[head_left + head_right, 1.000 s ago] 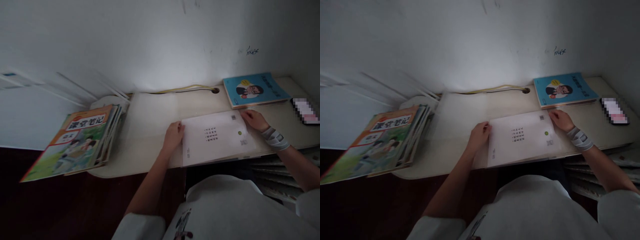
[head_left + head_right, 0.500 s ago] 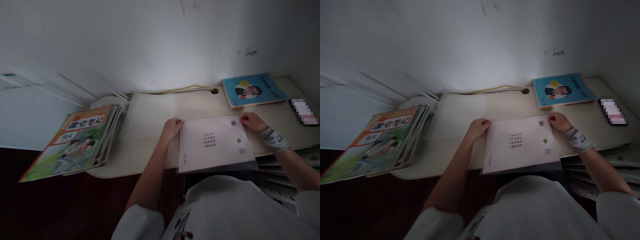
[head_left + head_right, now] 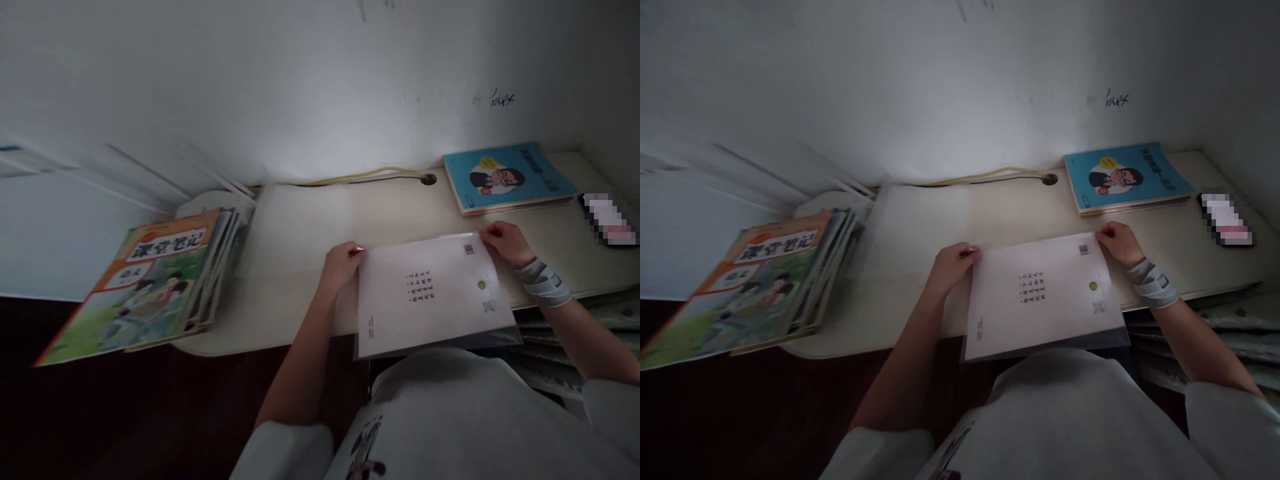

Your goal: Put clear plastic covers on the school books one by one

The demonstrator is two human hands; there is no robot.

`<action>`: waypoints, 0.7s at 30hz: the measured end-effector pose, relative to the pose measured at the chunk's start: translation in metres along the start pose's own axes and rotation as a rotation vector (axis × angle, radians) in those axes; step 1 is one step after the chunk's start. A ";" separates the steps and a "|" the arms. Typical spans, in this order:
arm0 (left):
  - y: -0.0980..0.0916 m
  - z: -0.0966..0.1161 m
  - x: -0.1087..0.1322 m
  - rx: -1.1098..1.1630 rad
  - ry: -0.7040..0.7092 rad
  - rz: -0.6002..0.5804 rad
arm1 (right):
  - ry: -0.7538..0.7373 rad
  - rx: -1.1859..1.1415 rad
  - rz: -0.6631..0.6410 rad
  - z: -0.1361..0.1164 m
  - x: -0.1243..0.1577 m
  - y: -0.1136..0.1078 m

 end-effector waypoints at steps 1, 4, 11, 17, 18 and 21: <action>0.000 -0.002 -0.001 0.013 0.000 -0.004 | 0.012 -0.056 0.021 0.002 0.001 0.000; 0.001 -0.006 -0.002 0.053 -0.016 -0.014 | 0.037 -0.215 0.090 0.005 0.003 0.001; -0.005 -0.003 0.006 -0.021 -0.051 0.012 | 0.043 -0.266 0.093 -0.001 0.006 0.000; -0.003 -0.002 0.018 -0.055 -0.087 -0.029 | 0.106 -0.237 0.001 -0.002 0.010 0.006; -0.003 -0.002 0.020 -0.058 -0.086 -0.035 | 0.106 -0.228 -0.015 -0.003 0.010 0.005; -0.004 -0.002 0.028 -0.006 -0.069 -0.050 | 0.077 -0.172 -0.088 -0.006 0.012 0.002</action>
Point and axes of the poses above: each hand's wrist, its own x-axis away from the middle knuckle, its own y-axis out of the palm, z = x × y, the point moved 7 cm from there along -x, towards the middle knuckle, and after that the axes turned 6 degrees about -x, right-handed, at the moved point
